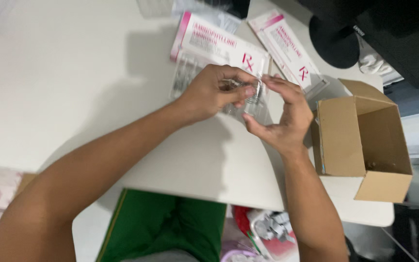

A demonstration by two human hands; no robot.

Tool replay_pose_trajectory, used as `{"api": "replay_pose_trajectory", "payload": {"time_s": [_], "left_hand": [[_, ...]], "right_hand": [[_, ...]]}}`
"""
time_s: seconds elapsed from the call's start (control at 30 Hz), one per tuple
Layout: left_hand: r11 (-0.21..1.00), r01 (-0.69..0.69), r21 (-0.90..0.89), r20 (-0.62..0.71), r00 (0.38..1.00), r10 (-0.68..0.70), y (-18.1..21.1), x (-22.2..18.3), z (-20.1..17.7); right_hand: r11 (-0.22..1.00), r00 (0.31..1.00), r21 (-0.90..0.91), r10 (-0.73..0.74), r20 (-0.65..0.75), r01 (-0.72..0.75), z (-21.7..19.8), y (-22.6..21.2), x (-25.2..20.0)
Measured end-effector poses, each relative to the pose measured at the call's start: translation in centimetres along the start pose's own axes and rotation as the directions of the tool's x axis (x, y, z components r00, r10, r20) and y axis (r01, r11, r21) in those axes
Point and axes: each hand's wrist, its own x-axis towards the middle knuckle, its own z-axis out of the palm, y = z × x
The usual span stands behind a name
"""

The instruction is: The person places multiple glass ampoules into a plastic blister tray, then inserts the tray and a folded paper leaflet into a labeled cardboard box. The person closes the box flaps and sets the completed package aside.

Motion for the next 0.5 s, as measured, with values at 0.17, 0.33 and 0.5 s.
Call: {"api": "replay_pose_trajectory", "payload": {"time_s": [0.17,0.33,0.5], "left_hand": [[0.967,-0.182,0.18,-0.143,0.967,0.209,-0.3,1.2,-1.7],[0.963,-0.162,0.216,-0.199,0.958,0.206,-1.4,-0.5,-3.4],[0.862,-0.256,0.439,-0.172,0.917,0.36,-1.4,-2.7,-3.6]], "right_hand": [[0.964,0.968,0.125,0.244,-0.05,-0.237,-2.2,0.9,0.3],[0.918,0.908,-0.263,0.358,0.219,-0.298,-3.0,0.9,1.5],[0.936,0.868,-0.247,0.329,0.372,-0.249,-1.8,0.9,2.0]]}}
